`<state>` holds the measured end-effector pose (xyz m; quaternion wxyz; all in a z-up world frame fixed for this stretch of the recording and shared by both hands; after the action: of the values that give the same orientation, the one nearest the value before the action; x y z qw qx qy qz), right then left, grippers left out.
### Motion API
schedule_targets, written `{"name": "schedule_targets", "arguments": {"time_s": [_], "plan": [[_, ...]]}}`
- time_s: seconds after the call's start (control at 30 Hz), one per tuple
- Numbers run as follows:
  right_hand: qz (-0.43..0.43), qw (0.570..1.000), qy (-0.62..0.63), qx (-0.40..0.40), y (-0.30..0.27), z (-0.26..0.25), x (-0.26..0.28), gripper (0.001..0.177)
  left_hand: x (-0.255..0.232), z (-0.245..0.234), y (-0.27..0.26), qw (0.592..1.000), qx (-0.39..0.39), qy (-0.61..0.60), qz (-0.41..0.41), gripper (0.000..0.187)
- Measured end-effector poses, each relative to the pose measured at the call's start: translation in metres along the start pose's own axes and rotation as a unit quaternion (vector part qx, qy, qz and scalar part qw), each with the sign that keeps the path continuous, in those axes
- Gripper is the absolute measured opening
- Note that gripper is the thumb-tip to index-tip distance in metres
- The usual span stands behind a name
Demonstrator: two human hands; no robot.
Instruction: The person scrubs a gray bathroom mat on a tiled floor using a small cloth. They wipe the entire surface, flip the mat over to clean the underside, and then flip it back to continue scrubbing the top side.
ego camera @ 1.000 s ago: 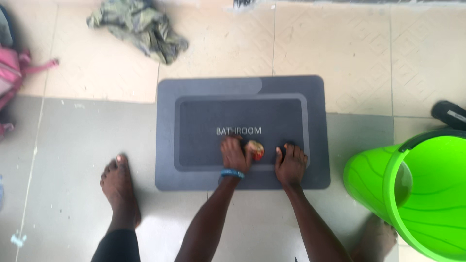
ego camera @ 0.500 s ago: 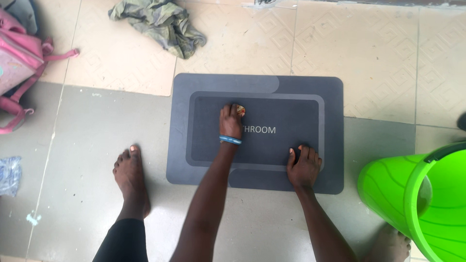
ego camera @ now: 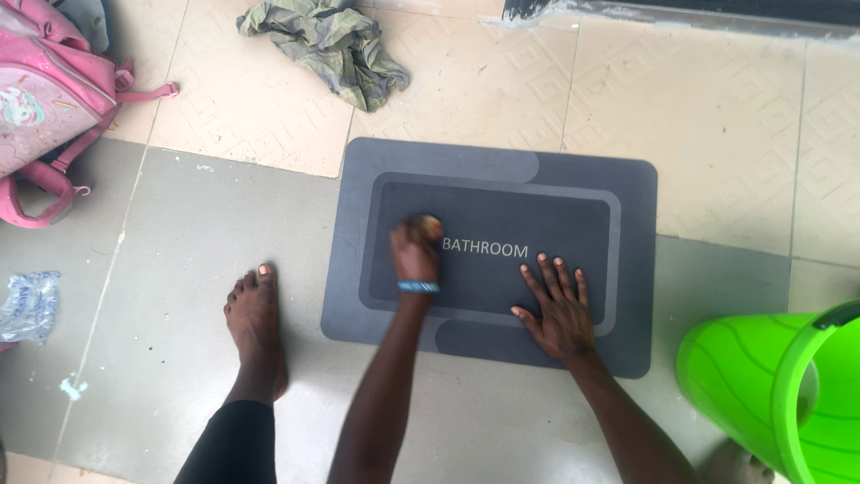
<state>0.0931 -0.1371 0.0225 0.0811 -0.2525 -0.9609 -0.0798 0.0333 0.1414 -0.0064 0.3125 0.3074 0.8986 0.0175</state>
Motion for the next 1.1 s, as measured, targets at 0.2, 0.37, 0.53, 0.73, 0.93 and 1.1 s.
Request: {"name": "schedule_targets", "arguments": {"time_s": [0.2, 0.37, 0.53, 0.73, 0.93, 1.1], "plan": [[0.017, 1.0, -0.011, 0.014, -0.005, 0.005, 0.001, 0.075, 0.002, 0.027, 0.027, 0.993, -0.062, -0.029, -0.095, 0.038], [0.018, 1.0, -0.007, 0.007, -0.003, 0.004, 0.001, 0.075, -0.067, 0.034, -0.097, 0.969, 0.159, -0.1, 0.16, 0.047], [0.023, 1.0, -0.01, 0.007, 0.0, 0.001, -0.002, 0.074, -0.044, 0.023, -0.039, 0.972, 0.18, -0.063, 0.135, 0.042], [0.032, 0.999, 0.008, 0.005, -0.005, 0.0, -0.001, 0.074, -0.023, 0.029, 0.038, 0.994, 0.017, -0.026, -0.101, 0.037], [0.063, 0.997, 0.035, 0.028, -0.006, 0.007, -0.007, 0.085, -0.094, 0.05, -0.101, 0.968, 0.246, -0.035, -0.031, 0.045], [0.042, 0.999, 0.028, -0.008, -0.005, 0.003, -0.007, 0.095, -0.091, 0.017, -0.105, 0.958, 0.281, -0.05, 0.003, 0.05]]}}
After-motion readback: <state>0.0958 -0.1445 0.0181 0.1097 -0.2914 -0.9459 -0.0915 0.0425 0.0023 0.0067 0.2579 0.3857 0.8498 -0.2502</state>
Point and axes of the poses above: each hand's wrist, its own y-axis towards the middle knuckle, its own z-axis out of the palm, x = y × z, the point moved 6 cm from there along y, towards the middle knuckle, and after that the axes turned 12 degrees about -z, right-handed, at the moved point
